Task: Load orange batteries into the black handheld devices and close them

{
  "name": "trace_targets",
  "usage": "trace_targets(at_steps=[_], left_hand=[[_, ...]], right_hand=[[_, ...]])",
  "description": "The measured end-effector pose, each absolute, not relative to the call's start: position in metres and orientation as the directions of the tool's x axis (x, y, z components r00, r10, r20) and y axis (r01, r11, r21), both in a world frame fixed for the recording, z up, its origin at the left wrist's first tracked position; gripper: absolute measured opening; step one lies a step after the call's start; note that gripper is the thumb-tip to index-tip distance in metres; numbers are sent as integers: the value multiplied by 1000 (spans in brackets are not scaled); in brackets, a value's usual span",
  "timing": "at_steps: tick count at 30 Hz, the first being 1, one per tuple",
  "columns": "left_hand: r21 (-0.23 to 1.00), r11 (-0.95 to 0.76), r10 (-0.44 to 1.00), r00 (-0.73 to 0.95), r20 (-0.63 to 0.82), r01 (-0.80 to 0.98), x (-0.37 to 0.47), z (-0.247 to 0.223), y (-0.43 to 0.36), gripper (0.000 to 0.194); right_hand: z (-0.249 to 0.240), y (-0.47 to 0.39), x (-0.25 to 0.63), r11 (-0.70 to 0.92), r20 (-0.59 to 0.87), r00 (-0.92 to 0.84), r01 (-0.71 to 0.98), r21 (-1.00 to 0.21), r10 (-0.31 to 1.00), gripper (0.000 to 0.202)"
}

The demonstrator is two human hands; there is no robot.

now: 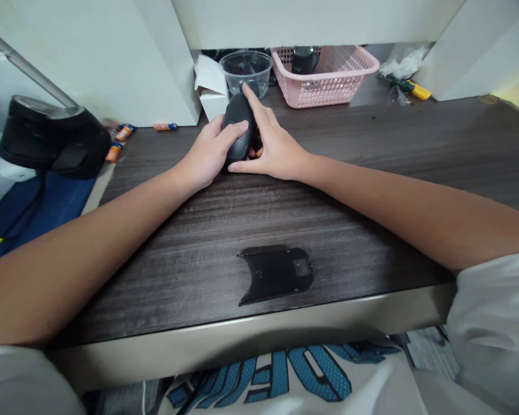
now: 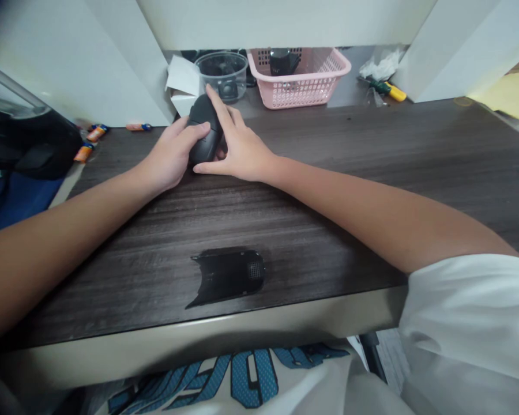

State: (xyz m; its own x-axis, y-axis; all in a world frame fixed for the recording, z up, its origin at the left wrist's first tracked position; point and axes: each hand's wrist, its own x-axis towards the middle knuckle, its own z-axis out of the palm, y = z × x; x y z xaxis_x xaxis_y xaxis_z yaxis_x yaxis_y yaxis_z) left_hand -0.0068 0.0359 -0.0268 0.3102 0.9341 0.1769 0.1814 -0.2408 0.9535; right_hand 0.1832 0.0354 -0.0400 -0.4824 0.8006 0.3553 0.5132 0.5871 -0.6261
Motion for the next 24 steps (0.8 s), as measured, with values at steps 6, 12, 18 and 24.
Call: trace_targets(at_steps=[6,12,18,24], left_hand=[[961,-214,943,293,156,175,-6,-26,34,35],[964,-214,942,293,161,158,-7,-27,36,31],[965,-213,942,296,161,155,-7,-27,36,29],[957,-243,934,304,188,156,-6,-28,36,31]], right_hand=[[-39,35,184,592,362,-483,505,-628,797,152],[-38,34,183,578,350,-478,506,-641,806,152],[-38,34,183,576,352,-475,499,-647,807,152],[-42,37,184,603,380,-488,466,-648,786,151]])
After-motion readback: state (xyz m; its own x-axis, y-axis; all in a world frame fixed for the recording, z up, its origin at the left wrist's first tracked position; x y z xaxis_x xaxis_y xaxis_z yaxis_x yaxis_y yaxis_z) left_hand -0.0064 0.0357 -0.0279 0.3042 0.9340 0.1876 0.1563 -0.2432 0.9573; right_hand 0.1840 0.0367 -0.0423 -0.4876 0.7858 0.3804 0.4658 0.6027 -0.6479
